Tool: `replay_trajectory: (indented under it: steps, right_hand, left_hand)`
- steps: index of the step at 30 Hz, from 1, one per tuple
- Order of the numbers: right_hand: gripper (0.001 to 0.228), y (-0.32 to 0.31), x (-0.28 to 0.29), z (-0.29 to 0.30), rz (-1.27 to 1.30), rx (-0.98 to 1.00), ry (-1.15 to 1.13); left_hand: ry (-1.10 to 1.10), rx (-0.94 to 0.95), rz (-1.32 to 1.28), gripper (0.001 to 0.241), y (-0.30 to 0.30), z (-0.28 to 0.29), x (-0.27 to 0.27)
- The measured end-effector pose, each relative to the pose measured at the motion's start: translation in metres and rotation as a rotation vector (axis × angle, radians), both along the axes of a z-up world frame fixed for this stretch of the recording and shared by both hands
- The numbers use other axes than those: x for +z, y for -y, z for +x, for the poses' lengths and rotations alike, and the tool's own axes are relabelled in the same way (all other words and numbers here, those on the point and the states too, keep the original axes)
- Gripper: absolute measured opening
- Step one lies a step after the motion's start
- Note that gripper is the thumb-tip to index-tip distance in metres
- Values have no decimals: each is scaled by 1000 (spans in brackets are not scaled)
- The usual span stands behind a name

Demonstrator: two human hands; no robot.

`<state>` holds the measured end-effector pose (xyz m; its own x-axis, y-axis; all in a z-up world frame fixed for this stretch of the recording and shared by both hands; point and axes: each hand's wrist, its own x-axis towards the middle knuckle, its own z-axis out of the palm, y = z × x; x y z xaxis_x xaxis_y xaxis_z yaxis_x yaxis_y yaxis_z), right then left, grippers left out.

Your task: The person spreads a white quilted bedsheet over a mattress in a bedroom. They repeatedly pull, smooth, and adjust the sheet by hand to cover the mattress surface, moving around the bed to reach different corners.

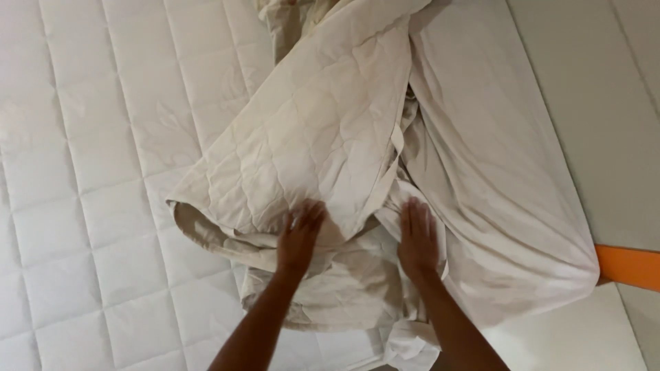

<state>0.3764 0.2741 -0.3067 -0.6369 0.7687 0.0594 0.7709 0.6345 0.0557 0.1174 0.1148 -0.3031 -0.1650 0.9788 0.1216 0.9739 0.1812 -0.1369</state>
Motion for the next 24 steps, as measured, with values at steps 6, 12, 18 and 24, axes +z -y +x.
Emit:
replay_trajectory:
  steps: [6, 12, 18, 24]
  right_hand:
    - [97, -41, 28, 36, -157, -141, 64]
    - [103, -37, 42, 36, -248, -93, -65]
    - [114, -34, 71, -13, -288, -24, -336]
    - [114, -59, 61, -56, -281, -76, -320]
  left_hand:
    - [-6, 80, 18, 59, 21, -61, 24]
    - [120, 79, -143, 70, 12, -62, 93]
    - [383, 113, -88, 100, -30, 3, 100]
    - [231, 118, 149, 107, -77, 9, 96]
